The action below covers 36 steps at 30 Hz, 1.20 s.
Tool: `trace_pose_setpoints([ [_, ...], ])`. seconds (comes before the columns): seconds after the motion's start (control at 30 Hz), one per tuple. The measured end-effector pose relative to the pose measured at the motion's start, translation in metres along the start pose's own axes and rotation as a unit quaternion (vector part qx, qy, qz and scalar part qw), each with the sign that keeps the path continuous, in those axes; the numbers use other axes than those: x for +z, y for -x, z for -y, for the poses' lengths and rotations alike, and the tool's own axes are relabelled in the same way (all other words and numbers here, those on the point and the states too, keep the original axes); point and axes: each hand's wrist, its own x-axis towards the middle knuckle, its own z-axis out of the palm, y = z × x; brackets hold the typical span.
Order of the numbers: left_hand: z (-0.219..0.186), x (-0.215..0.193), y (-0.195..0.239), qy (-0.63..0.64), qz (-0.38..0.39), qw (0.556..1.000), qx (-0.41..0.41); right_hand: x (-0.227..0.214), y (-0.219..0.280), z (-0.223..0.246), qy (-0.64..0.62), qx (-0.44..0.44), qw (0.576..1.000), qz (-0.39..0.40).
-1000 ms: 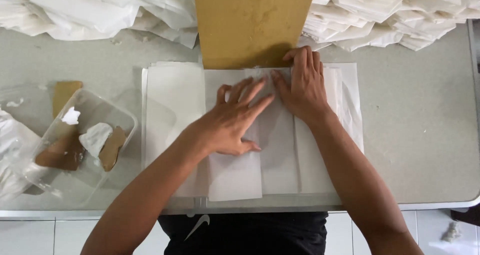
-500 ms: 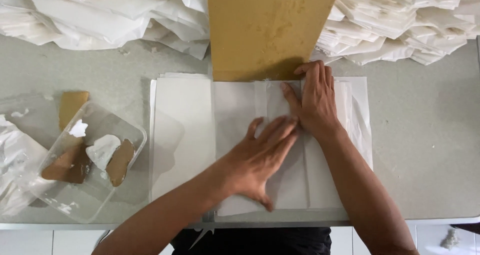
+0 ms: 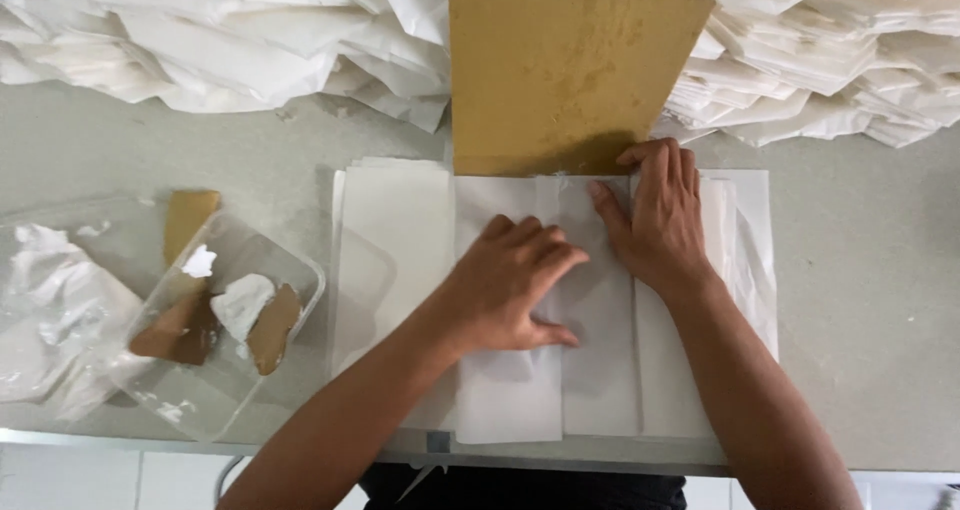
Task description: Assembling paper bags by folding paper around a cardboard template and applying glue with a spreader
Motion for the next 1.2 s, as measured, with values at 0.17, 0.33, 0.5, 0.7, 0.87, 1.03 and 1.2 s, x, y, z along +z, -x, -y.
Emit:
trace_pose_setpoints([
  [0.17,-0.01,-0.004,0.002,0.037,0.003,0.998,0.041,0.001,0.002,0.0,-0.021,-0.009,1.0,-0.013],
  [0.33,-0.024,-0.003,0.003,0.015,0.085,0.99,0.11,0.003,0.003,-0.004,-0.01,-0.021,0.999,-0.028],
  [0.5,-0.04,0.009,0.01,0.018,0.089,0.984,0.151,0.004,0.004,-0.003,-0.001,-0.023,0.998,-0.053],
  [0.7,-0.003,0.018,0.007,-0.009,-0.086,0.995,0.044,0.006,0.004,-0.007,0.001,-0.019,0.999,-0.045],
  [0.87,0.016,0.02,0.01,-0.117,-0.051,0.989,-0.079,0.001,0.003,0.001,0.018,0.013,0.999,-0.022],
  [1.03,0.01,0.025,-0.001,-0.155,-0.059,0.981,-0.097,0.002,0.004,0.001,0.015,0.006,0.999,-0.032],
  [1.2,0.013,0.017,0.001,-0.125,-0.066,0.986,-0.091,-0.001,0.004,0.004,-0.002,0.0,0.999,-0.038],
])
